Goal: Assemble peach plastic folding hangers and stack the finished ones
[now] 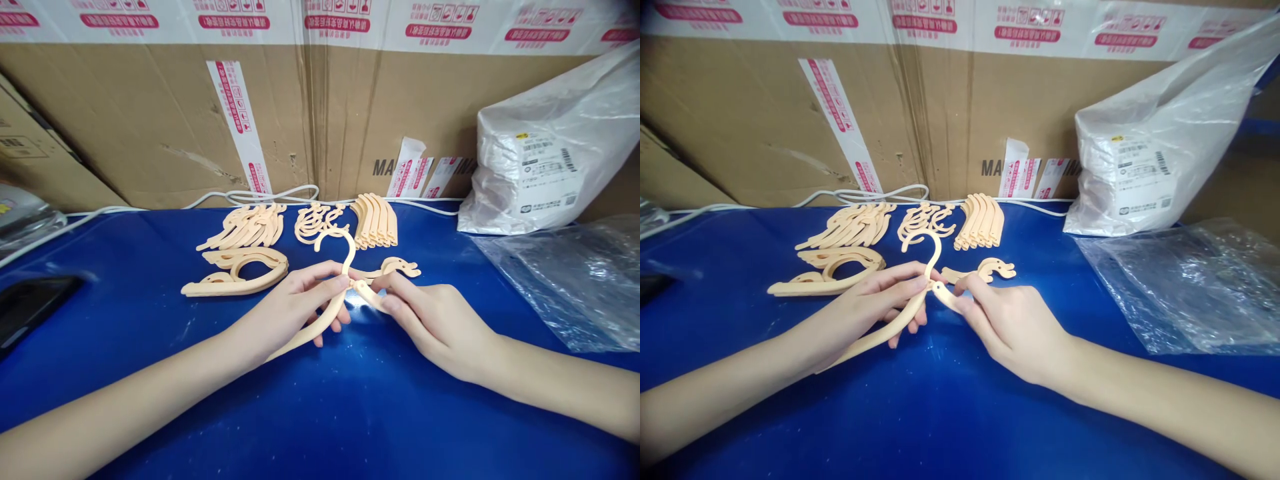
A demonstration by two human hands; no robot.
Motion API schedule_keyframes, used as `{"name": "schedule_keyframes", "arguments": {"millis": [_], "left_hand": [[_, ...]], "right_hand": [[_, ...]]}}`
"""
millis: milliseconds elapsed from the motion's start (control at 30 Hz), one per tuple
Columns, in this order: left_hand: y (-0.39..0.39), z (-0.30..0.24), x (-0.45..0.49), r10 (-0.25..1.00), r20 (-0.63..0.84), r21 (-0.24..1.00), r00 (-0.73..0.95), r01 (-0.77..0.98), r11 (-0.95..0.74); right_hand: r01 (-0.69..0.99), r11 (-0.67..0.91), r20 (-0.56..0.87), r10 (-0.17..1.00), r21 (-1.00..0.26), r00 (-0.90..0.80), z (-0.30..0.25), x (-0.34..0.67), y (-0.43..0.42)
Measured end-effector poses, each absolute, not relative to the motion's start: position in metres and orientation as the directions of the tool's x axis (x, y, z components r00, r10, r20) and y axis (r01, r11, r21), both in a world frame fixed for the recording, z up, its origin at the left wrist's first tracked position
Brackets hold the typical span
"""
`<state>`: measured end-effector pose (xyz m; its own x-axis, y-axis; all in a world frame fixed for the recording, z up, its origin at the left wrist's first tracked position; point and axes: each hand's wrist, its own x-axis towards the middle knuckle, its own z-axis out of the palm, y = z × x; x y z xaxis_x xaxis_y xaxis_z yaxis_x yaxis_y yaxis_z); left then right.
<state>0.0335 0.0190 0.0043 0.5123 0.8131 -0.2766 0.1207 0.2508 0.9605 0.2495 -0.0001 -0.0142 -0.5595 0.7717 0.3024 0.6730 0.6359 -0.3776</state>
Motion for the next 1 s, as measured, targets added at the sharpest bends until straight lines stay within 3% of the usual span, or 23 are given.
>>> {"name": "schedule_keyframes", "arguments": {"millis": [200, 567, 1000], "left_hand": [[0.0215, 0.0055, 0.0296, 0.821, -0.304, 0.946, 0.483, 0.05, 0.321], [0.0241, 0.0091, 0.0285, 0.727, -0.354, 0.934, 0.589, 0.179, 0.31], [0.0236, 0.0026, 0.029, 0.74, -0.303, 0.952, 0.601, 0.22, 0.212]], "right_hand": [[0.691, 0.639, 0.262, 0.769, -0.338, -0.583, -0.0156, 0.2484, 0.002], [0.662, 0.716, 0.37, 0.69, -0.222, -0.622, -0.0218, 0.2507, 0.0011], [0.627, 0.74, 0.32, 0.672, -0.244, -0.668, -0.018, 0.2506, -0.0006]]}}
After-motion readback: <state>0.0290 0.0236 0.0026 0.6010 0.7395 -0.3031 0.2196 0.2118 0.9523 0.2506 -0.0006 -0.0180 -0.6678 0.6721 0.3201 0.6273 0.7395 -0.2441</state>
